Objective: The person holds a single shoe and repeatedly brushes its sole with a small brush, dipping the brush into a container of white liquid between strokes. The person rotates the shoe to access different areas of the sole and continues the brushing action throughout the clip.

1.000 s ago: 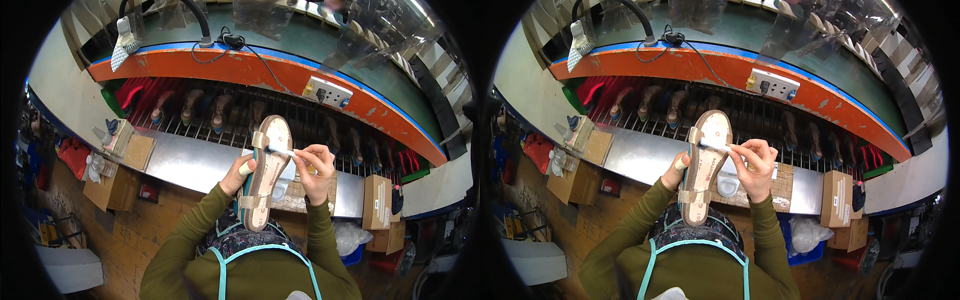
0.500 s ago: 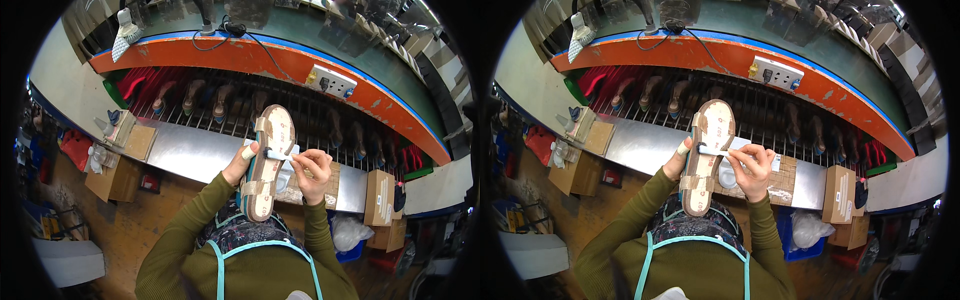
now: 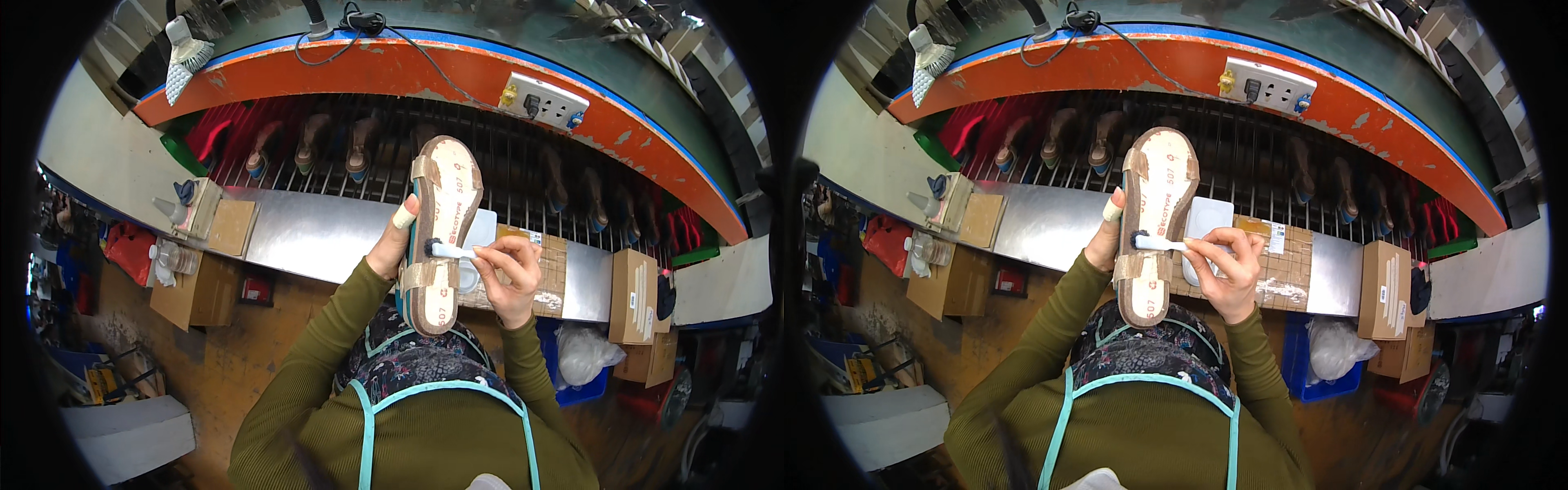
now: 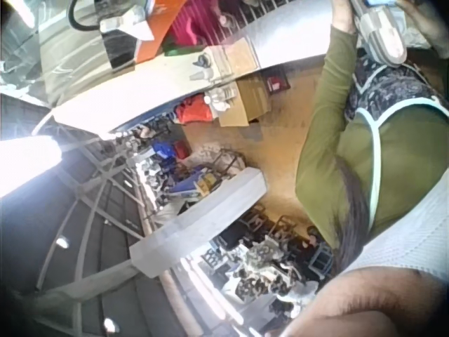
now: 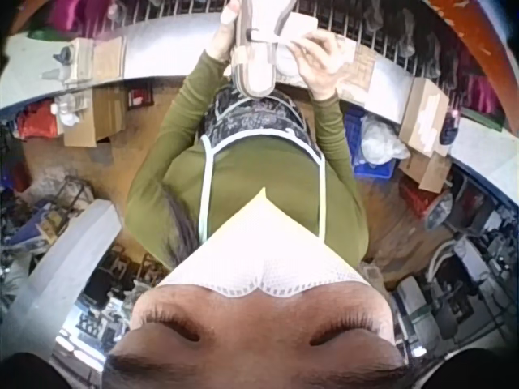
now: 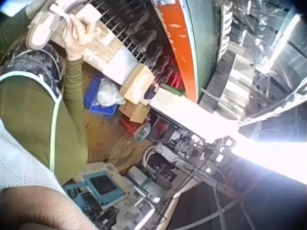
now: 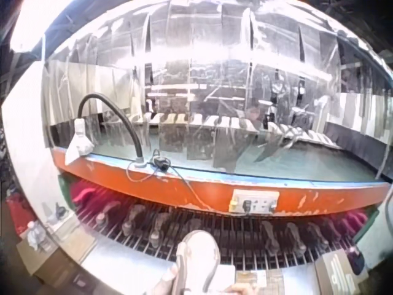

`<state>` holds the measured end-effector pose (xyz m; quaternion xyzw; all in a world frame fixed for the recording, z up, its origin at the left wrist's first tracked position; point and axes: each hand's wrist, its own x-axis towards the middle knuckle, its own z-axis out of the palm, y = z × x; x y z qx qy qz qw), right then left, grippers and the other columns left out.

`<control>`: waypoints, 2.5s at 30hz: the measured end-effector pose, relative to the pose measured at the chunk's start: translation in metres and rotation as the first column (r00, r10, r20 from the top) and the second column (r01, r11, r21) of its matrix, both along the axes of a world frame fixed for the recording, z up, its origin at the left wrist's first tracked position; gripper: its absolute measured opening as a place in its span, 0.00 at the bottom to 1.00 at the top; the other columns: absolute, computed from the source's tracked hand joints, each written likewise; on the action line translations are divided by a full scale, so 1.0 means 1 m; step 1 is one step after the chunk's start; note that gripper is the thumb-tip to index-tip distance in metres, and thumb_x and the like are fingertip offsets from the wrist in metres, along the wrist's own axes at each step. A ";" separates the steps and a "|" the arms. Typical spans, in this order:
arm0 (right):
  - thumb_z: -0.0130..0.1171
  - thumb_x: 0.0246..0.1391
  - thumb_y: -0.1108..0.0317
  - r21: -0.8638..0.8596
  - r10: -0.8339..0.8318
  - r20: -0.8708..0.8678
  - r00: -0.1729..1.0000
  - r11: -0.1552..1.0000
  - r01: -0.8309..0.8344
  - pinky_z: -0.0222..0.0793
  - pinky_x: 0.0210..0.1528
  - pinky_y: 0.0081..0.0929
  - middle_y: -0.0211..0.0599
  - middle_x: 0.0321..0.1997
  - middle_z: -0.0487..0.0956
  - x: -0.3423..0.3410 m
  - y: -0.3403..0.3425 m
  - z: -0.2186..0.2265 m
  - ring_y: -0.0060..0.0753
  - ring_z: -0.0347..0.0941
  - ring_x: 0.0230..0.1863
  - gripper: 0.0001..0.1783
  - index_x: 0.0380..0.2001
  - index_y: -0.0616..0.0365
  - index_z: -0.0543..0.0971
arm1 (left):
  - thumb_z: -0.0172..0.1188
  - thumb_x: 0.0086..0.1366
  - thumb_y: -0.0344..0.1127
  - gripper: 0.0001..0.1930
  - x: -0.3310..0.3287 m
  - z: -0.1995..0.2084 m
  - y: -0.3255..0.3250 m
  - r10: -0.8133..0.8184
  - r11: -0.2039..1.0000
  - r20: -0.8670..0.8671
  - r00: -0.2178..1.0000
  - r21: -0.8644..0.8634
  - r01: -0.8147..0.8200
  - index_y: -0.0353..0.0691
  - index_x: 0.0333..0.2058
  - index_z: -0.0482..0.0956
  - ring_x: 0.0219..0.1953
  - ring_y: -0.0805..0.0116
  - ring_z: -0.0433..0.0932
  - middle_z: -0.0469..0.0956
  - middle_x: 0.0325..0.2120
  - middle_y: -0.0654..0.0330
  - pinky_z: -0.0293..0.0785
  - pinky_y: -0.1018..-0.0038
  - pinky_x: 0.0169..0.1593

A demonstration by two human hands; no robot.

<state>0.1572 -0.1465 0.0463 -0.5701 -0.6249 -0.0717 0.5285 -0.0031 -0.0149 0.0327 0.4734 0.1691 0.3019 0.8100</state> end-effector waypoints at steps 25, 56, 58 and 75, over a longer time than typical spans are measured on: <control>0.74 0.41 0.69 0.130 -0.164 0.125 0.979 0.981 0.147 0.50 0.41 0.29 0.26 0.34 0.77 0.002 0.026 0.032 0.23 0.69 0.31 0.13 0.35 0.48 0.87 | 0.49 0.53 0.81 0.54 -0.016 -0.008 -0.007 -0.036 0.998 -0.073 0.997 0.052 0.040 0.37 0.62 0.65 0.47 0.70 0.78 0.75 0.50 0.55 0.79 0.73 0.48; 0.73 0.43 0.66 -0.019 0.004 -0.042 0.999 1.000 -0.005 0.53 0.41 0.26 0.26 0.33 0.77 0.011 0.017 0.025 0.20 0.68 0.27 0.09 0.32 0.50 0.87 | 0.50 0.59 0.76 0.47 -0.014 0.002 -0.008 0.089 0.995 0.054 0.995 0.038 -0.091 0.35 0.58 0.68 0.46 0.69 0.80 0.78 0.47 0.54 0.80 0.72 0.50; 0.73 0.45 0.65 -0.016 -0.099 -0.089 0.991 0.995 0.098 0.52 0.41 0.26 0.25 0.32 0.76 0.007 0.023 0.025 0.19 0.67 0.26 0.09 0.32 0.50 0.87 | 0.51 0.57 0.77 0.49 -0.015 0.002 -0.009 0.080 0.996 0.046 0.996 0.030 -0.081 0.35 0.60 0.66 0.48 0.68 0.79 0.77 0.48 0.54 0.80 0.71 0.50; 0.70 0.48 0.73 -0.210 0.166 -0.382 0.909 0.942 -0.260 0.62 0.26 0.19 0.28 0.32 0.77 -0.028 -0.013 0.004 0.18 0.68 0.24 0.05 0.31 0.57 0.87 | 0.48 0.61 0.75 0.46 -0.039 -0.010 -0.001 0.272 0.962 0.048 0.961 -0.025 -0.271 0.35 0.59 0.66 0.48 0.69 0.79 0.77 0.48 0.55 0.79 0.72 0.50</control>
